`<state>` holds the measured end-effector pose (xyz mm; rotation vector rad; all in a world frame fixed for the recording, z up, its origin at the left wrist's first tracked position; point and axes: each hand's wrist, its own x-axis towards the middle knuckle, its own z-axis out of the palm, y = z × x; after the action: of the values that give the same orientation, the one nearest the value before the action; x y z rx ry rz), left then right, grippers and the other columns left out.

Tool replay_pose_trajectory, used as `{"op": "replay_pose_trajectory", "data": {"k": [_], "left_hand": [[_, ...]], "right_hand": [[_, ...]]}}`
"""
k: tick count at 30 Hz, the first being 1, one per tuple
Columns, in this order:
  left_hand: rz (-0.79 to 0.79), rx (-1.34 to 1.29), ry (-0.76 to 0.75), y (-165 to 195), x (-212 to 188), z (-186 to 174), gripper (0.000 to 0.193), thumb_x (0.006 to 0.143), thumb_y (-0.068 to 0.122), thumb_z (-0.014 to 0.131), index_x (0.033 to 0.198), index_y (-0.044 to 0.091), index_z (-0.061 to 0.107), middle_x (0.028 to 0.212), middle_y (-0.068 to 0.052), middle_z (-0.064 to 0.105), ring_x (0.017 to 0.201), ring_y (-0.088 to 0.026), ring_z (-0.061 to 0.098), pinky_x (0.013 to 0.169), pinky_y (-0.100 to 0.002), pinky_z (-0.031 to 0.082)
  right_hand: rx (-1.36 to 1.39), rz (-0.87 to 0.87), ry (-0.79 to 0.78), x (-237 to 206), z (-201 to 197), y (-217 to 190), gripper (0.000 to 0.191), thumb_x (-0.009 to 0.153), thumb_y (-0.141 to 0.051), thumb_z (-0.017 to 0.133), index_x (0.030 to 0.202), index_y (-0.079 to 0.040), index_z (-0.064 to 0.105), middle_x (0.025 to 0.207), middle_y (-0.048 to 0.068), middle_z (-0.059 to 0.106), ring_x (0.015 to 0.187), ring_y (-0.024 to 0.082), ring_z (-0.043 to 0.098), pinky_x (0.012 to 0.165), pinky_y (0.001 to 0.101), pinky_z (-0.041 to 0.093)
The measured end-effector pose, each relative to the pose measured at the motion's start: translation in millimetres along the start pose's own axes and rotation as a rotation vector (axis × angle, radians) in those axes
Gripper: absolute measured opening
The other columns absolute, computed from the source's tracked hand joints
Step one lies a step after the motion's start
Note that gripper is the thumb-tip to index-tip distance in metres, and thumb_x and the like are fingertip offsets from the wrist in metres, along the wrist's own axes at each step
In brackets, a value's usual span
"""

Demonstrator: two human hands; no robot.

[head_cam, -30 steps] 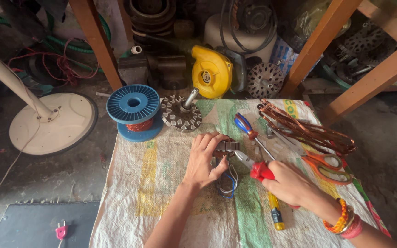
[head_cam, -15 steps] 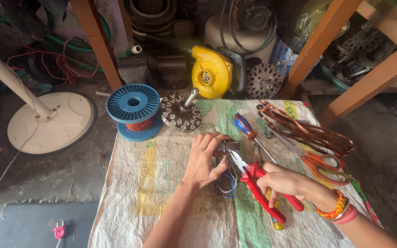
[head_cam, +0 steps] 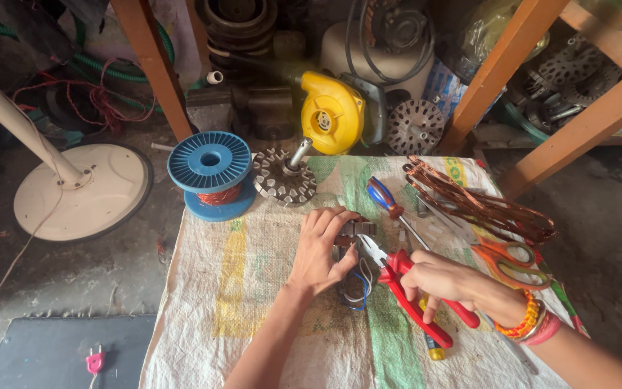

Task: The person winds enameled copper wire by hand around the slots of a motor armature, pulling wire from a spool and guiding it around the core. They use pliers and a screwdriver to press and adjust the windings as they work around the armature.

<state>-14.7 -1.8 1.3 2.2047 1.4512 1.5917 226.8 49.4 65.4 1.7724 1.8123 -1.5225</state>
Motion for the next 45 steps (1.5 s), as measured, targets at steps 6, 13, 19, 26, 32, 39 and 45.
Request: {"op": "replay_pose_trajectory", "data": {"k": [6,13,19,26,32,39,45], "left_hand": [[0.013,0.000,0.017,-1,-1,0,0.053,0.079,0.031,0.064,0.127,0.006,0.061,0.125,-0.013,0.062,0.117,-0.034,0.053,0.107,-0.046,0.039],[0.009,-0.006,0.029,-3,-2,3,0.053,0.081,0.035,0.062,0.126,0.006,0.061,0.125,-0.014,0.062,0.117,-0.033,0.053,0.105,-0.046,0.039],[-0.001,0.007,0.033,-5,-4,5,0.053,0.080,0.033,0.062,0.126,0.006,0.062,0.127,-0.014,0.062,0.116,-0.034,0.053,0.105,-0.046,0.039],[-0.013,-0.010,0.033,-4,-3,2,0.054,0.079,0.032,0.062,0.126,0.006,0.061,0.125,-0.015,0.062,0.115,-0.034,0.054,0.104,-0.046,0.040],[-0.013,-0.011,0.006,-1,-2,-1,0.057,0.079,0.031,0.062,0.129,0.005,0.060,0.126,-0.015,0.061,0.114,-0.035,0.053,0.105,-0.046,0.040],[-0.014,-0.006,-0.023,2,-3,-6,0.058,0.083,0.033,0.061,0.133,0.004,0.057,0.128,-0.018,0.058,0.113,-0.036,0.052,0.103,-0.047,0.040],[-0.020,0.003,-0.055,3,-4,-8,0.058,0.086,0.034,0.059,0.136,0.004,0.055,0.129,-0.018,0.057,0.113,-0.038,0.051,0.103,-0.047,0.040]], "right_hand": [[0.192,-0.043,0.000,3,9,-4,0.017,0.085,-0.016,0.058,0.095,-0.003,0.053,0.097,0.013,0.066,0.070,0.021,0.066,0.054,0.0359,0.055],[0.375,-0.029,-0.057,4,9,-6,0.019,0.081,-0.007,0.061,0.092,0.001,0.048,0.089,0.012,0.059,0.070,0.025,0.064,0.053,0.0381,0.058],[0.243,-0.017,0.002,10,10,-3,0.018,0.078,-0.008,0.062,0.091,-0.001,0.051,0.086,0.011,0.059,0.069,0.025,0.062,0.054,0.0371,0.054],[0.336,-0.205,-0.060,16,25,11,0.016,0.069,-0.004,0.059,0.085,-0.002,0.060,0.078,0.014,0.069,0.072,0.024,0.068,0.069,0.0327,0.056],[0.082,-0.360,0.109,30,42,19,0.009,0.070,-0.008,0.057,0.068,0.001,0.059,0.061,0.010,0.063,0.056,0.021,0.060,0.054,0.0357,0.049],[-0.171,-0.274,0.415,42,61,34,0.012,0.081,-0.013,0.060,0.078,-0.002,0.056,0.069,0.009,0.054,0.055,0.022,0.049,0.050,0.0396,0.042],[-0.294,-0.220,0.566,26,70,24,0.016,0.086,-0.017,0.063,0.085,-0.002,0.060,0.067,0.009,0.060,0.055,0.020,0.056,0.055,0.0406,0.046]]}}
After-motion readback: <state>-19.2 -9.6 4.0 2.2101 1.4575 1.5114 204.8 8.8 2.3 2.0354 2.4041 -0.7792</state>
